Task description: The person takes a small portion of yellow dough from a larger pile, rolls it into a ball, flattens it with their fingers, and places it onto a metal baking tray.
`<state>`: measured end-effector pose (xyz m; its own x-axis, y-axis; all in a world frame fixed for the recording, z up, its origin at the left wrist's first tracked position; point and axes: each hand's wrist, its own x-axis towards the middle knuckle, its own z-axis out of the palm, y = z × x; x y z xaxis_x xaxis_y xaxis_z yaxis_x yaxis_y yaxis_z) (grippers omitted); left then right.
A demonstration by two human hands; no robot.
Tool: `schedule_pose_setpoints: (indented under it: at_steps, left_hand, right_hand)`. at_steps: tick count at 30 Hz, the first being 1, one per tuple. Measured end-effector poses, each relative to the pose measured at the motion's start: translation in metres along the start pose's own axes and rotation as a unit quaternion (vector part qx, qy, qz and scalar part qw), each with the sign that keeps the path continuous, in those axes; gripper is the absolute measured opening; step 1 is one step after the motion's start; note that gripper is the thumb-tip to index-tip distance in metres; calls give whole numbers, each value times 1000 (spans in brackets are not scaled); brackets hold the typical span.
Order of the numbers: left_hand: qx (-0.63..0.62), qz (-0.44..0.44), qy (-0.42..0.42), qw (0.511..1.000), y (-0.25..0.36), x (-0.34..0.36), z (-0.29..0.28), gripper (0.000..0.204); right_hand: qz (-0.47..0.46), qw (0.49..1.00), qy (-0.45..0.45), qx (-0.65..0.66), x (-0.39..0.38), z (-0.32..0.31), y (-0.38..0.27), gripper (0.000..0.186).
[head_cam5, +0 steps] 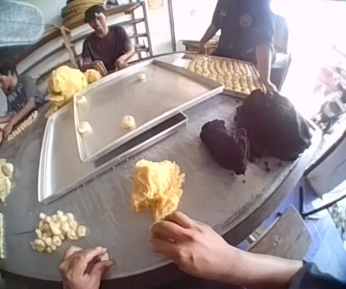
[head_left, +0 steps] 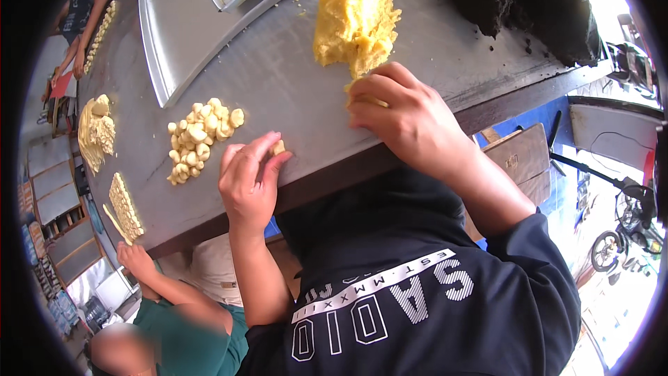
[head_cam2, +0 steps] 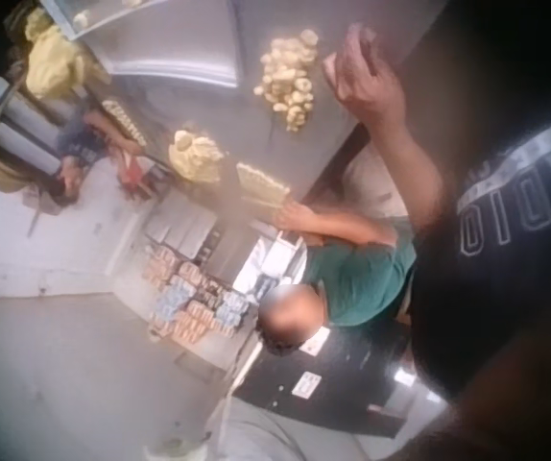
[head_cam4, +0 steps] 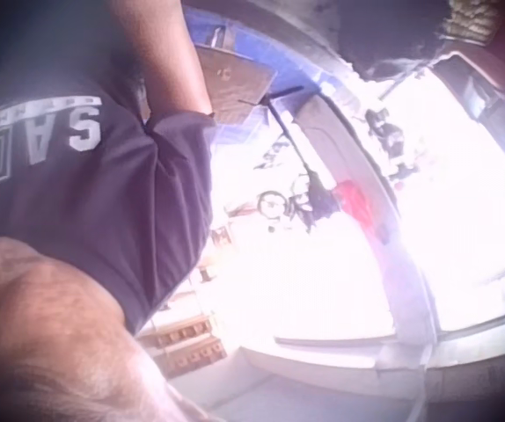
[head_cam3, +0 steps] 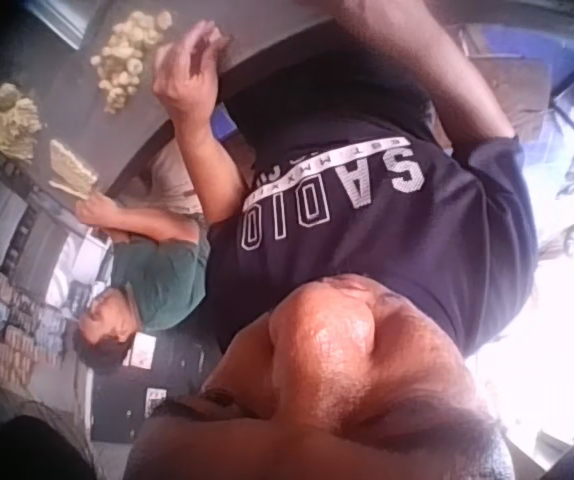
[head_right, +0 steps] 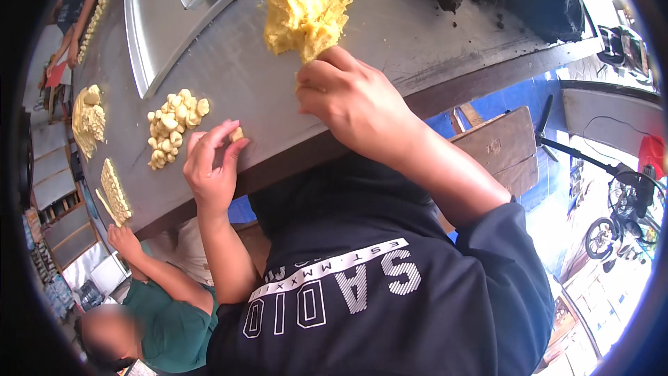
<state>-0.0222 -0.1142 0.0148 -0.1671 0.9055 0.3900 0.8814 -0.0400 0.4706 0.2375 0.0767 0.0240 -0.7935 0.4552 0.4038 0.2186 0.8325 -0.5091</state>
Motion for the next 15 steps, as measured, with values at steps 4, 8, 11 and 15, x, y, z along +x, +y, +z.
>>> schedule_pose_setpoints:
  at_steps: [4,8,11,15]
  left_hand:
    - [143,55,-24,988,1,-8,-8,44]
    - [203,14,-91,975,25,6,-26,32]
    - [229,73,-109,965,26,62,-34,23]
    - [121,192,137,964,9,108,31,33]
  right_hand:
    - [6,998,57,39,3,2,-1,25]
    - [94,993,33,-55,1,-5,0,29]
    - [-24,993,5,-115,3,0,0,18]
    - [-22,994,-24,-105,17,4,-9,18]
